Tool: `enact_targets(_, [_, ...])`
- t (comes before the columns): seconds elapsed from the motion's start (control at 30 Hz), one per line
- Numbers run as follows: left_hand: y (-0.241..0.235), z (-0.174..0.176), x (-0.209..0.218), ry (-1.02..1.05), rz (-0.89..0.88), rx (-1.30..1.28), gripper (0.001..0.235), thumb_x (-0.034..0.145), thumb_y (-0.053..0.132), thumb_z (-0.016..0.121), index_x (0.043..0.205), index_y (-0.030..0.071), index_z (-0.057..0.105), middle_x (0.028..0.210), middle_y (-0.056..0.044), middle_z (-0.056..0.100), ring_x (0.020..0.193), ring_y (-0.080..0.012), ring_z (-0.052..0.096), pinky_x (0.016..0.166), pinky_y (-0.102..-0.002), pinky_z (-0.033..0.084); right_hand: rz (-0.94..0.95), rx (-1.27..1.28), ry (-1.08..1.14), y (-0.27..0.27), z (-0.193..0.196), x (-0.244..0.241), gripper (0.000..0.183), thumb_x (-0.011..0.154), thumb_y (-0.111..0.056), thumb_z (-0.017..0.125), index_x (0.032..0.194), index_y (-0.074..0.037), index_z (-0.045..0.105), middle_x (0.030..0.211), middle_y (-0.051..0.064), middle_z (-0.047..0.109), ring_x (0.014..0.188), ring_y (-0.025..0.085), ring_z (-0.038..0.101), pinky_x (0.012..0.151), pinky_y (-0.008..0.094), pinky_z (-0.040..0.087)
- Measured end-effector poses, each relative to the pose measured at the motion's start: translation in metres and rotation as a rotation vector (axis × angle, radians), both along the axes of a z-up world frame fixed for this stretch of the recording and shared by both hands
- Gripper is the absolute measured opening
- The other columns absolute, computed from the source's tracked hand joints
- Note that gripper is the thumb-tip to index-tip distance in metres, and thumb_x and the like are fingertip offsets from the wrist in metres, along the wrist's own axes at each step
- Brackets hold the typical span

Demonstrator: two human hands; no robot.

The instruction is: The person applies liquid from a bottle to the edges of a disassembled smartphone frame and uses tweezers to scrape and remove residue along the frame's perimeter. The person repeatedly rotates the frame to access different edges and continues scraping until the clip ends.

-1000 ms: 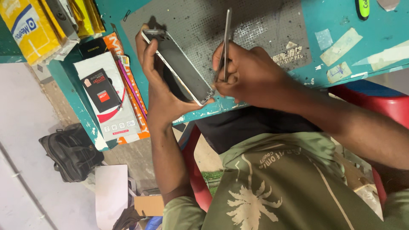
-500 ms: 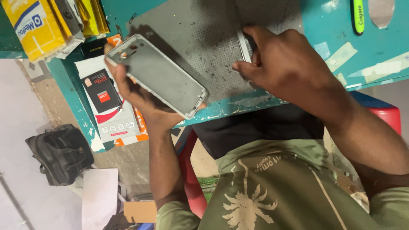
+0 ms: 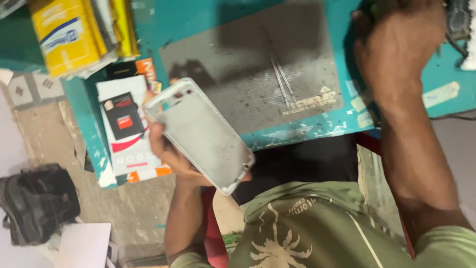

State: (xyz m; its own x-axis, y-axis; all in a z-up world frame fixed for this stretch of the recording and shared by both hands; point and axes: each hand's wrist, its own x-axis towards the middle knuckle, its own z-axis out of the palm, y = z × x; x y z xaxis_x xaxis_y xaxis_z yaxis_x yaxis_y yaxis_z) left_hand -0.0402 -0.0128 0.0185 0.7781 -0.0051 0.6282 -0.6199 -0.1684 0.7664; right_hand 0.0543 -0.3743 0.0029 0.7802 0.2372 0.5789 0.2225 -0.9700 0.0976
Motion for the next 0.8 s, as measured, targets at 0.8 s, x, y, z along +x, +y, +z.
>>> enact_targets(0.8, [0.001, 0.032, -0.016, 0.008, -0.33, 0.001, 0.146, 0.051, 0.035, 0.11, 0.165, 0.036, 0.019, 0.171, -0.017, 0.009, 0.155, -0.0452, 0.03, 0.124, -0.054, 0.04, 0.777, 0.67, 0.293, 0.121, 0.094, -0.034, 0.039, 0.09, 0.012, 0.08, 0.124, -0.003, 0.071, 0.1, 0.018, 0.071, 0.086, 0.022, 0.073, 0.071, 0.028, 0.061])
